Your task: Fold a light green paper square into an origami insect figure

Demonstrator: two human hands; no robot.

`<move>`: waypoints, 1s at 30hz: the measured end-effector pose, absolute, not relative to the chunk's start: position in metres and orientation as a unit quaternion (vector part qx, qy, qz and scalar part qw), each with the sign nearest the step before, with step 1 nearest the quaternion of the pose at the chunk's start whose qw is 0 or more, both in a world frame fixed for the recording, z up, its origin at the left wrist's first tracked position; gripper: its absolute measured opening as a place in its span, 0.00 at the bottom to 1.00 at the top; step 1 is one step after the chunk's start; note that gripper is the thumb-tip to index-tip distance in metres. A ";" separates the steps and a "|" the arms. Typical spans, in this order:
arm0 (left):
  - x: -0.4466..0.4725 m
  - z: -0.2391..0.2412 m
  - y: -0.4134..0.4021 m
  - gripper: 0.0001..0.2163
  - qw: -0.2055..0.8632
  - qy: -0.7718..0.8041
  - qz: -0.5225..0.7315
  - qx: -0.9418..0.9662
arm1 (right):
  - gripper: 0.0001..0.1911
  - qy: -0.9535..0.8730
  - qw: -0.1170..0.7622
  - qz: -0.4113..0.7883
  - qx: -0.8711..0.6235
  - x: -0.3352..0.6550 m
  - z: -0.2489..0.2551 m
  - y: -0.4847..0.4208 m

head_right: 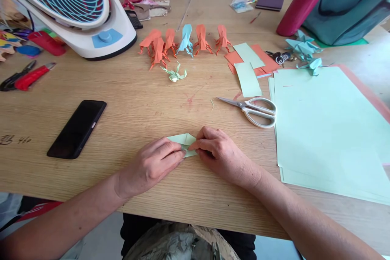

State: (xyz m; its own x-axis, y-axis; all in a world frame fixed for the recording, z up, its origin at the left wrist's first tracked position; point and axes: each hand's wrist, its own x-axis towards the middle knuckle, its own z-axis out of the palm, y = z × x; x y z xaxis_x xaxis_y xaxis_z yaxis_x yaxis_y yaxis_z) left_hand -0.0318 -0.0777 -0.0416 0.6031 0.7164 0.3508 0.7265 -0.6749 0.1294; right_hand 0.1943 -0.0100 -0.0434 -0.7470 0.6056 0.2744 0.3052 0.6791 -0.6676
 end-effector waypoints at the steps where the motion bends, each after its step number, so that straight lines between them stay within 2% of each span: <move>1: -0.031 -0.042 -0.078 0.05 0.017 -0.402 -0.187 -0.896 | 0.14 -0.883 0.244 0.306 -0.258 0.194 -0.043 -0.010; 23: -0.024 -0.042 -0.081 0.09 0.024 -0.419 -0.202 -0.885 | 0.15 -0.881 0.228 0.322 -0.262 0.198 -0.041 -0.009; 30: -0.020 -0.040 -0.081 0.11 0.004 -0.446 -0.222 -0.867 | 0.07 -0.897 0.211 0.290 -0.259 0.197 -0.042 -0.013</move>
State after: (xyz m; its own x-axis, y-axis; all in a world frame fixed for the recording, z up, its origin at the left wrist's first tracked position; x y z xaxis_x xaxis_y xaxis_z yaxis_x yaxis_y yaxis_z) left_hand -0.0203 -0.0811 -0.0398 0.5040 0.7716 0.3882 0.7751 -0.6023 0.1910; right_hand 0.1975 -0.0126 -0.0420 -0.7769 0.5871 0.2276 0.3428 0.6975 -0.6292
